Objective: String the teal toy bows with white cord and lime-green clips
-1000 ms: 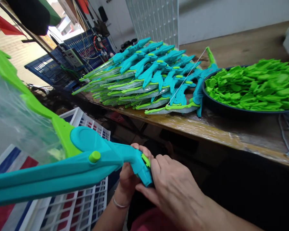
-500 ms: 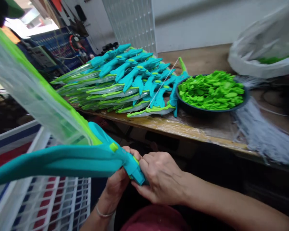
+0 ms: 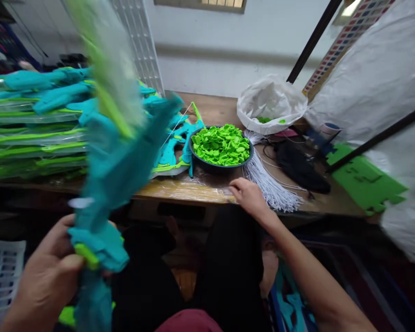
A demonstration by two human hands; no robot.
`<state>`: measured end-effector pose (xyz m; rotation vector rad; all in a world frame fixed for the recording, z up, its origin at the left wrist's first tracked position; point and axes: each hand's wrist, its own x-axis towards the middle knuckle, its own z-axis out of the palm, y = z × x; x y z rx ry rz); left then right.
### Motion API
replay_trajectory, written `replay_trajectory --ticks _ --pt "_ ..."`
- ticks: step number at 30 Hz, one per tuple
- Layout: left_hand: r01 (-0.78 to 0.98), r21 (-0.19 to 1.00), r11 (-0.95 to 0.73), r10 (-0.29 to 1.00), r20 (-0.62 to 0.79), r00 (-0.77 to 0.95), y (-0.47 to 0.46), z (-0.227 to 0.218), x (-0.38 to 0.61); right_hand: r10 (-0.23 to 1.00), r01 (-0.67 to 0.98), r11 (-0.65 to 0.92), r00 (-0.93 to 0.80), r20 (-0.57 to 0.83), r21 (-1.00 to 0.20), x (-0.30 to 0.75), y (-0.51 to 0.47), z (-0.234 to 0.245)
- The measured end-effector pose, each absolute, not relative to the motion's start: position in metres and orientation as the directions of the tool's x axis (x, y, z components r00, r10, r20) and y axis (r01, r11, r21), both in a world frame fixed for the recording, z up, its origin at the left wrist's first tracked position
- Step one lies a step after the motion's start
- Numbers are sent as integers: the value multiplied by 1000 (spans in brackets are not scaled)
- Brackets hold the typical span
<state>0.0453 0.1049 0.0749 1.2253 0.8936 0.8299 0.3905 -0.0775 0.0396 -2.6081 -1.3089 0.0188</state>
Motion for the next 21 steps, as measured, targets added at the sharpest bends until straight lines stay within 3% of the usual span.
replay_trajectory --ticks 3,7,15,21 --pt "76 975 210 788 -215 577 94 47 46 668 668 -740 744 32 -85 428 -84 22" --pt "124 938 324 697 -325 639 74 22 56 590 592 -806 806 -53 18 441 -82 7" --pt "107 929 354 542 -297 787 76 11 67 551 569 -814 820 -155 118 467 -75 10" --pt "88 900 428 502 -317 805 80 2 57 581 592 -793 806 -116 142 462 -82 7"
